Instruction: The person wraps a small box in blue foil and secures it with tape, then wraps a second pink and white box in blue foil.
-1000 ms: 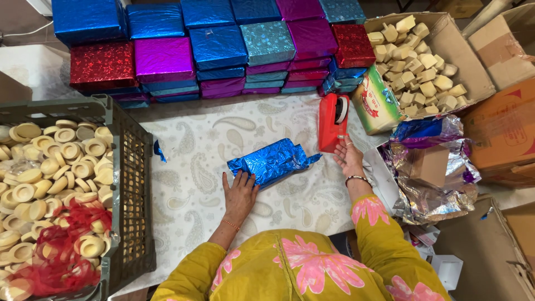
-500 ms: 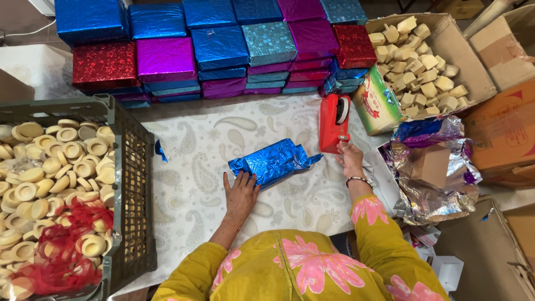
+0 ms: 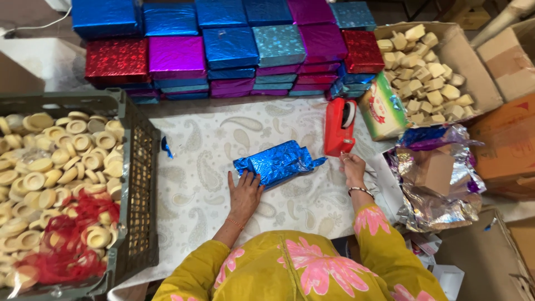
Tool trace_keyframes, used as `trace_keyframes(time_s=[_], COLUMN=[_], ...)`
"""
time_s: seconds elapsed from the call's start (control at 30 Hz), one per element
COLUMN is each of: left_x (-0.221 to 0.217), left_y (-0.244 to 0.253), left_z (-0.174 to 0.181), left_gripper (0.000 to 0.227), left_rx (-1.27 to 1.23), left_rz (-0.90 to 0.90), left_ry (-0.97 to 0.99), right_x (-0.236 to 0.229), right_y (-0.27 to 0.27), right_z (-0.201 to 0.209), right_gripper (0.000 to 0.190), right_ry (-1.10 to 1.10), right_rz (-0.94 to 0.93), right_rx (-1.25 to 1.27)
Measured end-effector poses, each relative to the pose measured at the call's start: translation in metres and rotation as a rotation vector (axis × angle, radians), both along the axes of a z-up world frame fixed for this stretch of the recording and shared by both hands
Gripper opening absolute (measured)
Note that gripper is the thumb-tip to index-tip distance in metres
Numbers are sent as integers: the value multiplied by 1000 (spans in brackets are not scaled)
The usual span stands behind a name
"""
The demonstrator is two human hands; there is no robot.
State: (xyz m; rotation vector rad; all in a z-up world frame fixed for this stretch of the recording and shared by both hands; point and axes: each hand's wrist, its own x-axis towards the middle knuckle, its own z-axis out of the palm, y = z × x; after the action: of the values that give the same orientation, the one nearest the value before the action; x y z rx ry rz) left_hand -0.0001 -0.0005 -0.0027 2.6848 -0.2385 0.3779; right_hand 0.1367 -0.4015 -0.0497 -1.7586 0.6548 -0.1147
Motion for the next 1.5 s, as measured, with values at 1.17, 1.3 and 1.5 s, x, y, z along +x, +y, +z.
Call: trace_keyframes(time_s=[1.17, 1.3, 1.5], left_x=[-6, -5, -5], left_y=[1, 1, -1], left_z=[0, 2, 2], left_gripper=[36, 36, 34], left_rx=[-37, -45, -37], left_rz=[42, 36, 44], left_ry=[-32, -21, 5], right_x=[-58, -54, -59], right_y=[257, 259, 259], right_z=[60, 71, 86], right_gripper=[31, 36, 43], right_ry=[244, 304, 352], right_rz=[723, 740, 777], right_rx=[-545, -577, -687])
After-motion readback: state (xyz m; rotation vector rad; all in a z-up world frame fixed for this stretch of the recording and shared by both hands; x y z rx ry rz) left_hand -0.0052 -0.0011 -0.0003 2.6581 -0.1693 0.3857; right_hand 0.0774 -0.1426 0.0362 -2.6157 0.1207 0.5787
